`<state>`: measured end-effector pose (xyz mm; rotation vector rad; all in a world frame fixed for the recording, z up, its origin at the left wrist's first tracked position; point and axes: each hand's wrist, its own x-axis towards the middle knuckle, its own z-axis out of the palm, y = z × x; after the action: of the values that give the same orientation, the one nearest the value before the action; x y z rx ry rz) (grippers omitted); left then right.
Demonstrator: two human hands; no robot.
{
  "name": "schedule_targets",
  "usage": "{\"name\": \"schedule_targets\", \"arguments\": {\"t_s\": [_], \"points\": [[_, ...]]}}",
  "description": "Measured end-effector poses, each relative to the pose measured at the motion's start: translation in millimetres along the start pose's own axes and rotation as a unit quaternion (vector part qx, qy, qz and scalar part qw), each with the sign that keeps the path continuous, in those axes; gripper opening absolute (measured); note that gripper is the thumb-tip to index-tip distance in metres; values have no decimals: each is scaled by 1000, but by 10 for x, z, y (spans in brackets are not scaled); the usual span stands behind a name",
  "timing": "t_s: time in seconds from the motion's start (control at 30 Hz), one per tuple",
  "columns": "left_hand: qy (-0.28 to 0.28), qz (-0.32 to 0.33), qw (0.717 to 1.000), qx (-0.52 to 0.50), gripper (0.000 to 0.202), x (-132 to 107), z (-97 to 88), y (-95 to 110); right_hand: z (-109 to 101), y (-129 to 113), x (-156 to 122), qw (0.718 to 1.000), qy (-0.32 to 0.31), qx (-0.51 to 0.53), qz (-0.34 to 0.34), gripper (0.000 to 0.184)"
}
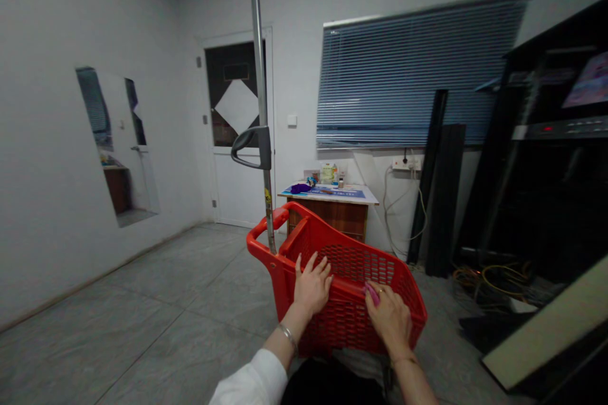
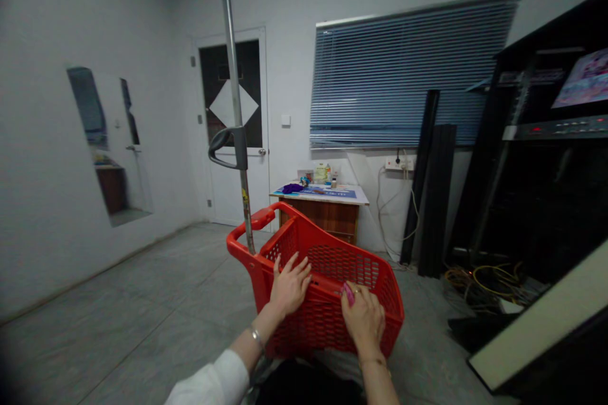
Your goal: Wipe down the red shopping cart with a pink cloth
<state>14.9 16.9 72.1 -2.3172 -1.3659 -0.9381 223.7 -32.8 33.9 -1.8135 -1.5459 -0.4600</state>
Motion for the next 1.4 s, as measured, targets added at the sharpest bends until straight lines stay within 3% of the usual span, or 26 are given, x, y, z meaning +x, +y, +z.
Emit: {"name": "schedule_targets", "arguments": {"t_s": [0.13,0.23,0.4,0.57,0.67,0.8,0.97,1.1,1.23,1.4], "points": [[-4,-2,1000,-4,36,-6,3,-2,36,-420,-4,999,2,14,-40,35],[-5,0,1000,4,36,-12,12,-22,48,-490,-3,998,-8,27,-54,35],[-13,7,1000,2,37,-14,9,-49,-15,-107,31,996,-44,57,-55,37],[-16,11,1000,1,38,-13,13,-44,-41,368,38,997,-45,56,28,38],[-16,9,1000,12,38,-16,22,-37,-25,420,16,997,-28,31,66,38],[-19,7,1000,8,37,-16,15,-31,-26,165,-5,998,-14,-15,63,35],[-20,7,1000,14,36,-8,10,-32,10,-349,-15,1000,5,11,-16,37],[-10,16,999,27,36,-6,9,-50,39,-477,-19,998,5,28,-49,35],[-12,21,999,21,36,-10,-11,-67,3,-255,-2,997,-25,41,-55,34],[-18,17,1000,-1,37,-14,-16,-67,-28,269,1,998,-33,46,-11,36]]}}
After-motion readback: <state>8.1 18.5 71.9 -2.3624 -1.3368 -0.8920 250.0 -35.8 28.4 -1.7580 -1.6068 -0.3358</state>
